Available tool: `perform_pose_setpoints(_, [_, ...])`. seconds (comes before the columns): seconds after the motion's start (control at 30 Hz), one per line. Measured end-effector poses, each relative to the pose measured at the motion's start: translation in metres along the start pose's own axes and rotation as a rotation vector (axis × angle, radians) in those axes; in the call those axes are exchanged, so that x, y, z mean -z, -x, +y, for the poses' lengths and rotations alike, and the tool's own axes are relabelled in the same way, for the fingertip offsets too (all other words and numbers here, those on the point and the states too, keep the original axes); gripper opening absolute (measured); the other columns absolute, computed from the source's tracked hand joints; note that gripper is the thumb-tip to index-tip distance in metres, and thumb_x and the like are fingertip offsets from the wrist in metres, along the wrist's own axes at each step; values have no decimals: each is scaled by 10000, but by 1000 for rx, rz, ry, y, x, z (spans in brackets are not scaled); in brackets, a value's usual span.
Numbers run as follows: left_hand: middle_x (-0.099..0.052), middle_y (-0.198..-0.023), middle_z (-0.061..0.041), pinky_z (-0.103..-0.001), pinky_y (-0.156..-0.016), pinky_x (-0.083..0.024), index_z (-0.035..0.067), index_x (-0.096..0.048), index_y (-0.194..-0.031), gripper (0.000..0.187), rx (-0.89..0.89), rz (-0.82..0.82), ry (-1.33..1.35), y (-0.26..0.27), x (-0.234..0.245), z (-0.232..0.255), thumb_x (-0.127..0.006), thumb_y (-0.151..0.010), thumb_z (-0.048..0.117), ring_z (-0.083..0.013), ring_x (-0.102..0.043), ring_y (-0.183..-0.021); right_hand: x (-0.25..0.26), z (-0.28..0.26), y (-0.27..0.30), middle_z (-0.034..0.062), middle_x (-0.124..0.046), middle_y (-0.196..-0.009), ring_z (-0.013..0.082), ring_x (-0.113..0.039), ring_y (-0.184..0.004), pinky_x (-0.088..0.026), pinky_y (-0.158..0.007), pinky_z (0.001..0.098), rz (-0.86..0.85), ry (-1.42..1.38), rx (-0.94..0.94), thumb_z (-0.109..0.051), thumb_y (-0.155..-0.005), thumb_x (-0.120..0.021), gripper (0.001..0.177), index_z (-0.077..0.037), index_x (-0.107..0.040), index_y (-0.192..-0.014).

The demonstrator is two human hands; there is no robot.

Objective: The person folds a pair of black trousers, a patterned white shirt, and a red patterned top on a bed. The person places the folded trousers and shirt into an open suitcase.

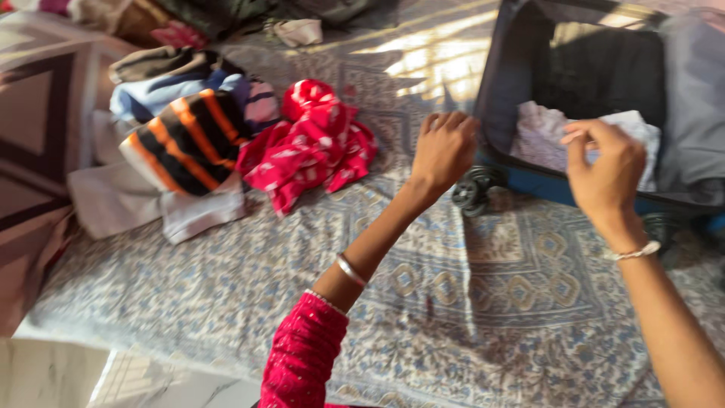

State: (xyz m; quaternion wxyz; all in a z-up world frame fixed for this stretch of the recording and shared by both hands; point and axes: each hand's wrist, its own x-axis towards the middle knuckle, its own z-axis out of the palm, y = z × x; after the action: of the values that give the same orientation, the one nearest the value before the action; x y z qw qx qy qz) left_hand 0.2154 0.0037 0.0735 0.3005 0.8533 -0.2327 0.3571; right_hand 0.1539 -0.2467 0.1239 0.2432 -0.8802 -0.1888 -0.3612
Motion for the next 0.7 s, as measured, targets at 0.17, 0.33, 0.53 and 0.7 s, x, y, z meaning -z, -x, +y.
perform_pose_setpoints(0.17, [-545, -1402, -148, -601, -1180, -254, 87, -603, -1315, 486, 197, 47, -346, 92, 98, -87, -638, -831, 95, -321, -433, -1396, -70, -115, 14, 85, -734, -923, 274, -705, -848, -540, -735, 395, -20, -64, 152, -47, -1011, -668, 74, -73, -737, -1016])
perform_pose_setpoints(0.33, [-491, -1521, -150, -615, -1251, -139, 30, -543, -1455, 620, 297, 169, -462, 149, 174, -157, -686, -859, 122, -310, -295, -1527, -147, -190, 32, 71, -746, -898, 271, -722, -835, -555, -714, 386, -81, -230, 168, -42, -955, -666, 78, -78, -732, -974])
perform_pose_setpoints(0.53, [-710, -1130, -49, -573, -1282, -273, 102, -635, -1064, 223, 373, 299, -351, 175, 182, -162, -765, -883, 90, -227, -671, -1140, -231, -229, 60, 49, -773, -917, 170, -720, -752, -544, -641, 289, -286, -571, -249, -162, -1007, -591, 177, -68, -720, -1084])
perform_pose_setpoints(0.7, [-638, -944, -72, -431, -881, -457, 86, -589, -991, 287, 92, 204, -77, 175, 169, -107, -783, -782, 56, -291, -621, -901, -240, -220, 74, 21, -756, -1095, 103, -721, -914, -578, -750, 216, -324, -1028, -454, -385, -1090, -461, 373, -116, -614, -1298])
